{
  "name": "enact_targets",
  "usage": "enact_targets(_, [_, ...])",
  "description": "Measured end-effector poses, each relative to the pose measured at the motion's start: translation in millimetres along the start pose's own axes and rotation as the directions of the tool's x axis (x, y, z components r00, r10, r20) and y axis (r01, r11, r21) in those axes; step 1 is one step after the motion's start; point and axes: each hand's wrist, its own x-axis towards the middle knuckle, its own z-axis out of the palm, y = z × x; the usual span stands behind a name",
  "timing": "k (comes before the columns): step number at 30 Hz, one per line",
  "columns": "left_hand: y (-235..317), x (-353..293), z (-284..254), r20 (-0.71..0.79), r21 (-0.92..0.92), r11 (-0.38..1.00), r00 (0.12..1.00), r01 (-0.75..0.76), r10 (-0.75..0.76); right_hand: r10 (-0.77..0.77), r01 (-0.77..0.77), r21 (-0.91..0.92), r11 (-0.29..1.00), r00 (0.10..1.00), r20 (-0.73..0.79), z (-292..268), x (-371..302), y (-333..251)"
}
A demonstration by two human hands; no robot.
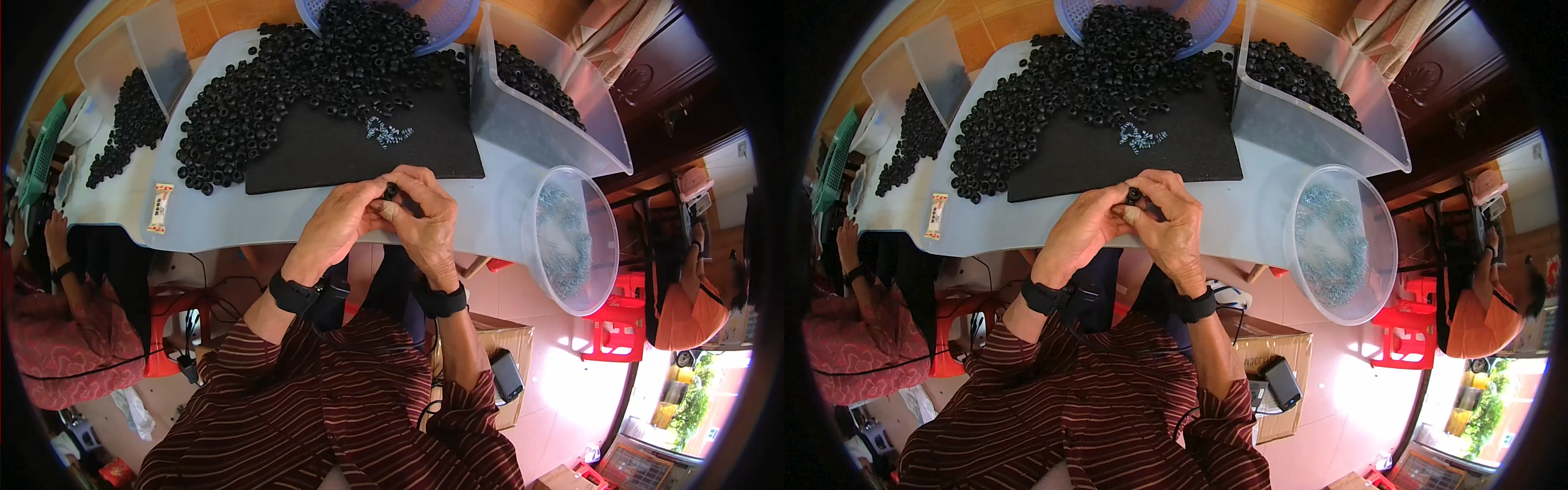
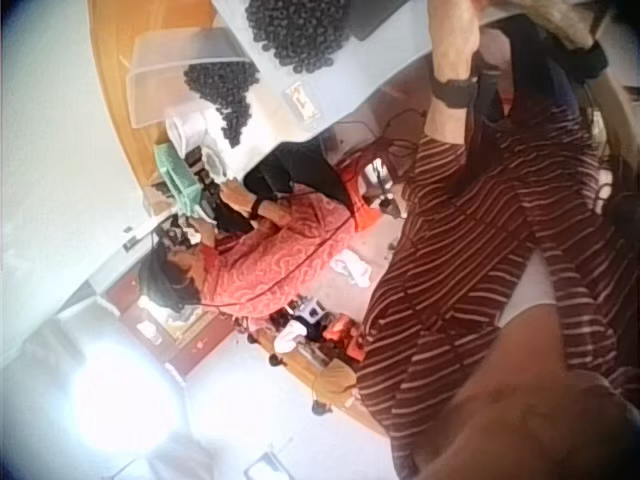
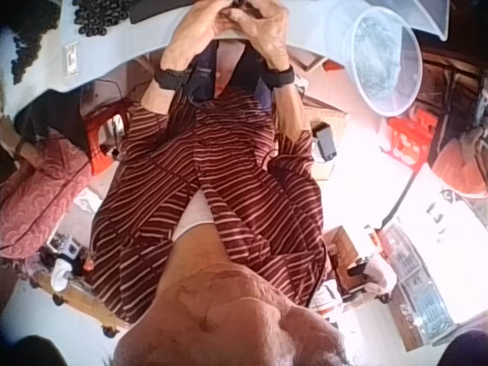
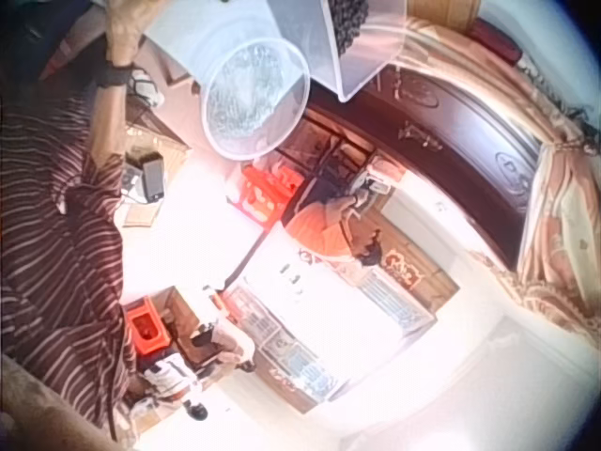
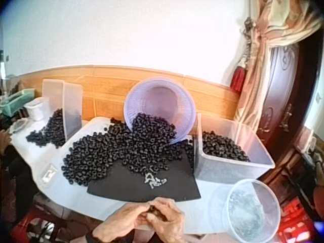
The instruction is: Manually sort and assemble small black plastic circular components with tiny blue beads.
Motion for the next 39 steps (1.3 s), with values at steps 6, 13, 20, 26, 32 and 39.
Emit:
enact_targets(6, [1.5, -7.8, 8.5, -0.118, 0.529, 0.821, 0.939, -0.216, 0.323, -0.044, 0.043, -0.011, 0.999, 0.998, -0.051, -2.8, -0.8, -0.9])
enact_targets(13, [-0.8, 3.3, 27.5, 0.148, 0.644, 0.7, 0.948, -0.309, 0.283, 0.079, -0.059, 0.212, 0.975, 0.993, -0.083, 0.1, -2.6, 2.4])
enact_targets(20, [-4.4, 9.2, 6.2, 0.202, 0.583, 0.753, 0.952, -0.305, 0.23, 0.15, -0.136, 0.16, 0.978, 0.986, -0.079, -4.7, -1.9, 5.3])
enact_targets(26, [-8.6, 9.3, 15.0, 0.18, 0.643, 0.675, 0.927, -0.363, 0.328, 0.233, -0.215, 0.168, 0.962, 0.968, -0.095, -5.9, -1.3, 7.1])
enact_targets(32, [-8.7, 11.1, 13.2, 0.112, 0.631, 0.722, 0.954, -0.284, 0.277, 0.213, -0.186, 0.217, 0.958, 0.971, -0.107, -2.1, 4.7, 5.1])
enact_targets(39, [-13.3, 12.7, 12.7, 0.195, 0.597, 0.686, 0.904, -0.417, 0.38, 0.208, -0.176, 0.292, 0.94, 0.975, -0.082, -4.5, 0.3, 14.5])
